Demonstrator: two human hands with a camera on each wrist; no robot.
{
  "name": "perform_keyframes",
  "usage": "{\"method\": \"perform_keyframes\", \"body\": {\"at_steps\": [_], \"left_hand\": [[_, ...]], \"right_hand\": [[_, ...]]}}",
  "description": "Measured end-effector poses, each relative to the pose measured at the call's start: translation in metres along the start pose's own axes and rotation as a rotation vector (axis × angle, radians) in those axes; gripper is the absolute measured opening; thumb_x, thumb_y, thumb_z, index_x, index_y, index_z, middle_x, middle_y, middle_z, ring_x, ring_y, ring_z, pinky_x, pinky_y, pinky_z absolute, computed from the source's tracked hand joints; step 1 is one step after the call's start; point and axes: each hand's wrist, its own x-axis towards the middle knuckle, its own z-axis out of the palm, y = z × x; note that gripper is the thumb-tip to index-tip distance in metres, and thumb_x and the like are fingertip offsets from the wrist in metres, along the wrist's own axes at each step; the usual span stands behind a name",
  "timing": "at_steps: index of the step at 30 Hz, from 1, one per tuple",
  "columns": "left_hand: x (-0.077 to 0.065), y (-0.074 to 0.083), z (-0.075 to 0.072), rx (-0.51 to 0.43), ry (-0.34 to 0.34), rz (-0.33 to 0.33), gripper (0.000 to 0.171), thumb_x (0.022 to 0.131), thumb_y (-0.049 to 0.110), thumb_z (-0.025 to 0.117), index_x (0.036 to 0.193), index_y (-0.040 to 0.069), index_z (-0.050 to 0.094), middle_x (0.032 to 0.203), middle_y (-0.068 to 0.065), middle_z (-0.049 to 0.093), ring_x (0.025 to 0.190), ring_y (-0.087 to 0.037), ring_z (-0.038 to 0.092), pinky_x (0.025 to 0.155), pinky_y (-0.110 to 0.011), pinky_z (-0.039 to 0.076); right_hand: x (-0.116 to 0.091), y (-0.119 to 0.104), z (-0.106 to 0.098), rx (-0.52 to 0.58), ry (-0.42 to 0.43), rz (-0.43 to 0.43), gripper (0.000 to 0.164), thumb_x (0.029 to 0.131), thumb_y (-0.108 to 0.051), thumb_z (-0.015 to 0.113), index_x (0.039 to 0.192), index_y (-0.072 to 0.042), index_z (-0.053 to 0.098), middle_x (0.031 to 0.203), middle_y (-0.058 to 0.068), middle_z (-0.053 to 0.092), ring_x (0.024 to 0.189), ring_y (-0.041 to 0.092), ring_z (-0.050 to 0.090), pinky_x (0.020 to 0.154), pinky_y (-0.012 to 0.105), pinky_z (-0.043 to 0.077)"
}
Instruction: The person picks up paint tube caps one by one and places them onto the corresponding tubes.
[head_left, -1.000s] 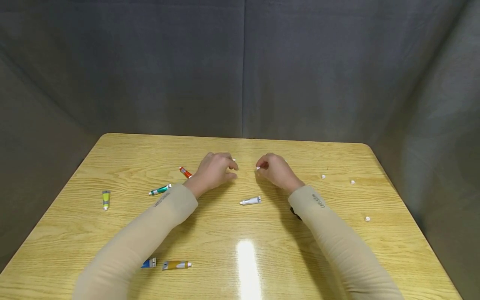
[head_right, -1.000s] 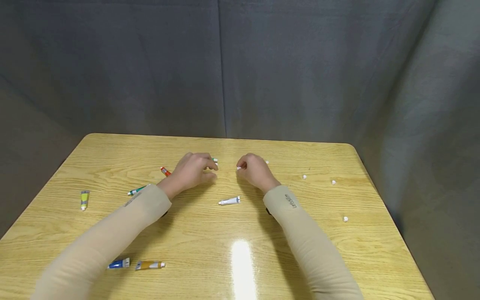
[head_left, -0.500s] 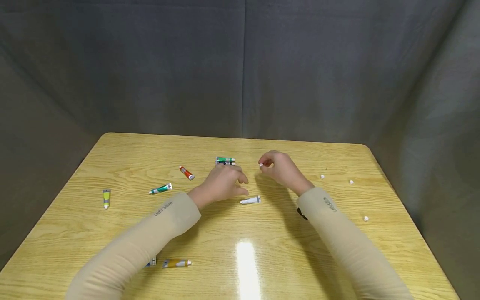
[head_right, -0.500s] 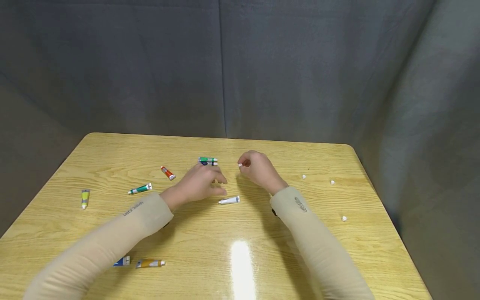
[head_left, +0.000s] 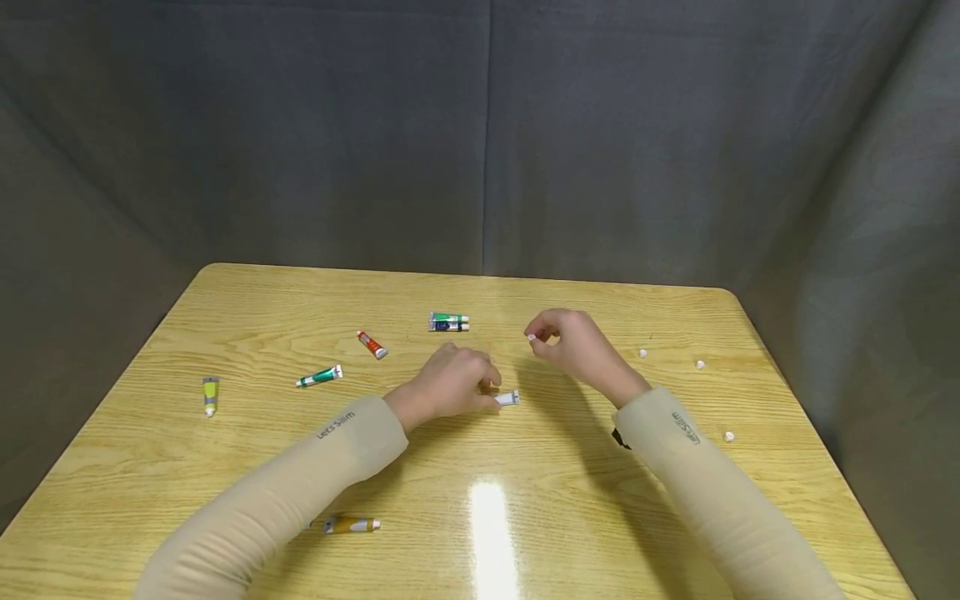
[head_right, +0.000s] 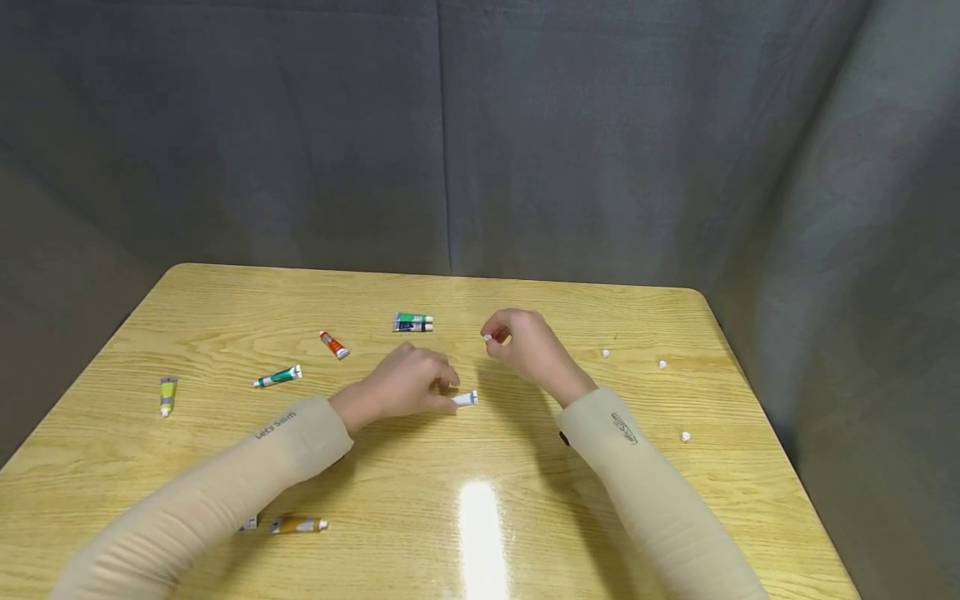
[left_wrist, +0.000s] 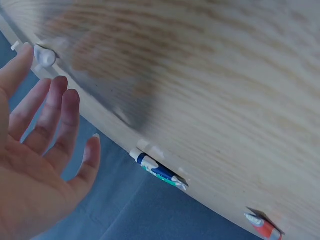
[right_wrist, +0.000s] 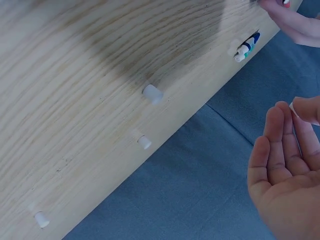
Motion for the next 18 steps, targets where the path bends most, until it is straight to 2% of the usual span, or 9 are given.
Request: {"method": "perform_keyframes", "body": {"at_steps": [4, 7, 14, 18], "left_hand": [[0.0, 0.002, 0.002, -0.005, -0.018, 0.005, 0.014, 0.085, 0.031, 0.085, 0.091, 0.019, 0.082, 0.084, 0.007, 0.074, 0.072, -0.006, 0.058, 0.073, -0.031, 0.04], [-0.001, 0.003, 0.003, -0.01, -0.005, 0.013, 0.005, 0.088, 0.024, 0.083, 0.085, 0.02, 0.082, 0.082, 0.008, 0.074, 0.069, -0.004, 0.055, 0.071, -0.03, 0.04], [-0.002, 0.002, 0.0, -0.023, 0.024, 0.011, 0.005, 0.089, 0.018, 0.079, 0.086, 0.02, 0.083, 0.085, 0.007, 0.074, 0.069, -0.003, 0.053, 0.073, -0.03, 0.041], [-0.003, 0.002, -0.005, -0.075, 0.061, 0.024, 0.005, 0.089, 0.014, 0.079, 0.085, 0.018, 0.08, 0.085, 0.005, 0.071, 0.069, -0.005, 0.051, 0.069, -0.025, 0.044]], "right_hand": [[-0.007, 0.002, -0.001, 0.004, 0.009, 0.005, 0.015, 0.098, -0.011, 0.067, 0.109, -0.005, 0.074, 0.103, 0.009, 0.073, 0.098, 0.025, 0.068, 0.094, 0.049, 0.055], [-0.012, 0.005, -0.001, 0.0, 0.021, 0.01, 0.015, 0.097, -0.011, 0.066, 0.109, -0.005, 0.073, 0.102, 0.008, 0.074, 0.097, 0.025, 0.067, 0.093, 0.048, 0.055], [-0.022, 0.01, -0.004, 0.008, 0.045, 0.013, 0.014, 0.096, -0.011, 0.065, 0.107, -0.007, 0.073, 0.1, 0.007, 0.074, 0.094, 0.023, 0.067, 0.09, 0.046, 0.055], [-0.025, 0.012, -0.005, 0.016, 0.066, -0.006, 0.013, 0.095, -0.011, 0.066, 0.105, -0.008, 0.074, 0.1, 0.007, 0.075, 0.094, 0.023, 0.068, 0.091, 0.048, 0.056]]}}
